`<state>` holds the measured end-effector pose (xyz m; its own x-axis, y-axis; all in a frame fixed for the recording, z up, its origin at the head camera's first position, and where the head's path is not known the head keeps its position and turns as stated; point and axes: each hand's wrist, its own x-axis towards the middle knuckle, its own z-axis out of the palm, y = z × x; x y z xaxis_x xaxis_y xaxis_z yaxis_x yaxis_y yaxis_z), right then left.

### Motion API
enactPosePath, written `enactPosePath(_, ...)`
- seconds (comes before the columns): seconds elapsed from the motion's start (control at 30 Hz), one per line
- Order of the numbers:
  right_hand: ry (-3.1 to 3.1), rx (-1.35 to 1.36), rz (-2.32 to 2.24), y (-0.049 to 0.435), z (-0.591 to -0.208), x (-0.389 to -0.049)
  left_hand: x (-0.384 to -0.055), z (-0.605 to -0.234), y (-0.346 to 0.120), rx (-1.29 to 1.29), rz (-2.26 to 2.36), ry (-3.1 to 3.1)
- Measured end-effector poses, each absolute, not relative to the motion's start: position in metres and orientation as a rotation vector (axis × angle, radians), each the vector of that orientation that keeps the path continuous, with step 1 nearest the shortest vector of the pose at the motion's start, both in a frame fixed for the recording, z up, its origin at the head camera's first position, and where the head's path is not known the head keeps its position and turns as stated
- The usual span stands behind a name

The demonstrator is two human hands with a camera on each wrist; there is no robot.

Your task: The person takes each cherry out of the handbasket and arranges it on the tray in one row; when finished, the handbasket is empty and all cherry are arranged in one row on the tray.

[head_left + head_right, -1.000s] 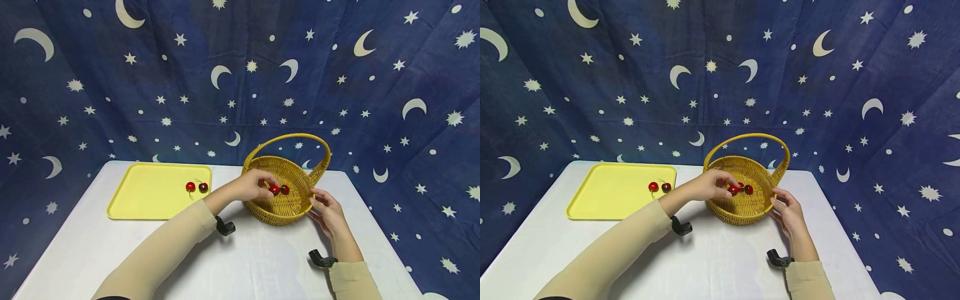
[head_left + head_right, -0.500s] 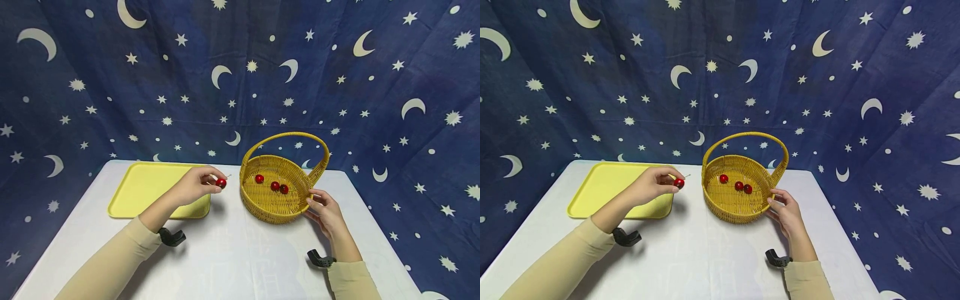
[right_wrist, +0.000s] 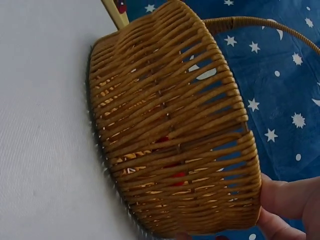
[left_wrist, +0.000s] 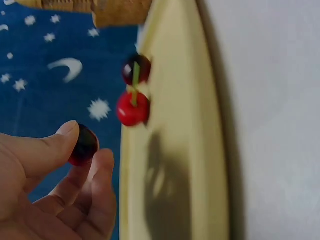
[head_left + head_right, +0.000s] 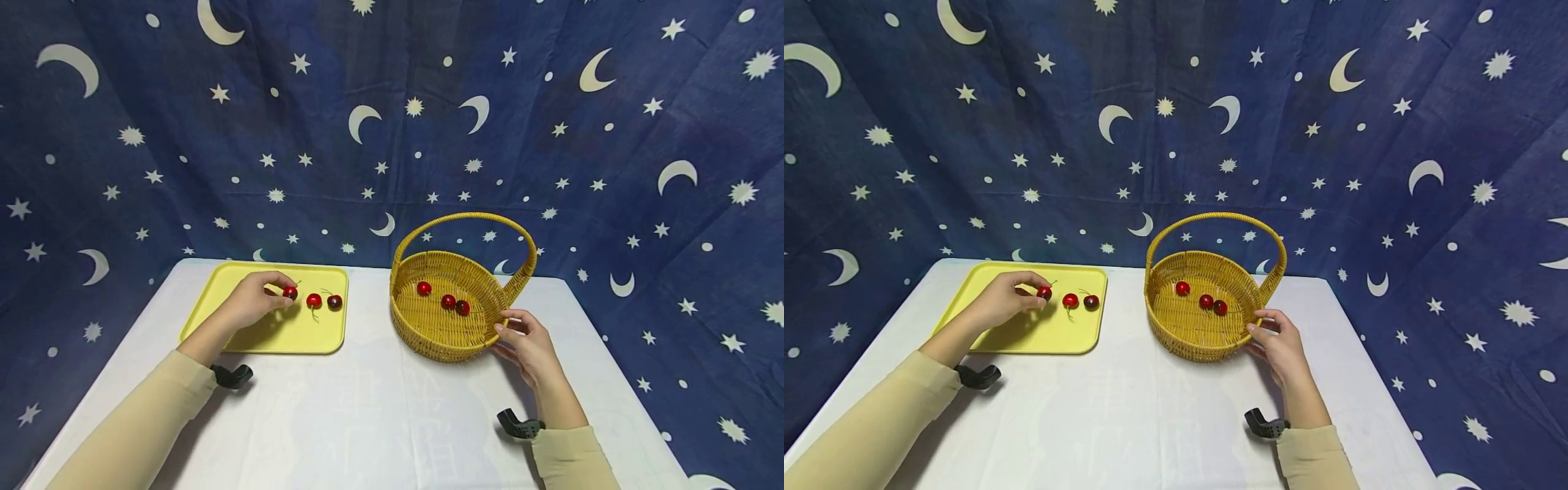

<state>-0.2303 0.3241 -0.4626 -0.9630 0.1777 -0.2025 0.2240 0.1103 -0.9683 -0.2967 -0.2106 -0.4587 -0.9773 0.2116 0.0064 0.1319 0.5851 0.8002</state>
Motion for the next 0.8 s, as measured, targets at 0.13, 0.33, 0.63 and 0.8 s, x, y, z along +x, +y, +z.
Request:
enactPosePath(0.13,2.361,0.41,-2.015,0.326,-0.465,-0.232,-0.306,-0.473,-0.217,0.278,1.282,2.75)
enactPosePath(0.33,2.305,0.345,-2.124,0.33,-0.476,-0.236,-0.313,-0.485,-0.215,0.252,1.212,2.774)
enactPosePath(0.63,2.221,0.355,-2.182,0.333,-0.482,-0.237,-0.318,-0.489,-0.21,0.253,1.184,2.784)
enactPosePath(0.8,2.205,0.363,-2.185,0.334,-0.482,-0.238,-0.319,-0.489,-0.208,0.232,1.158,2.789)
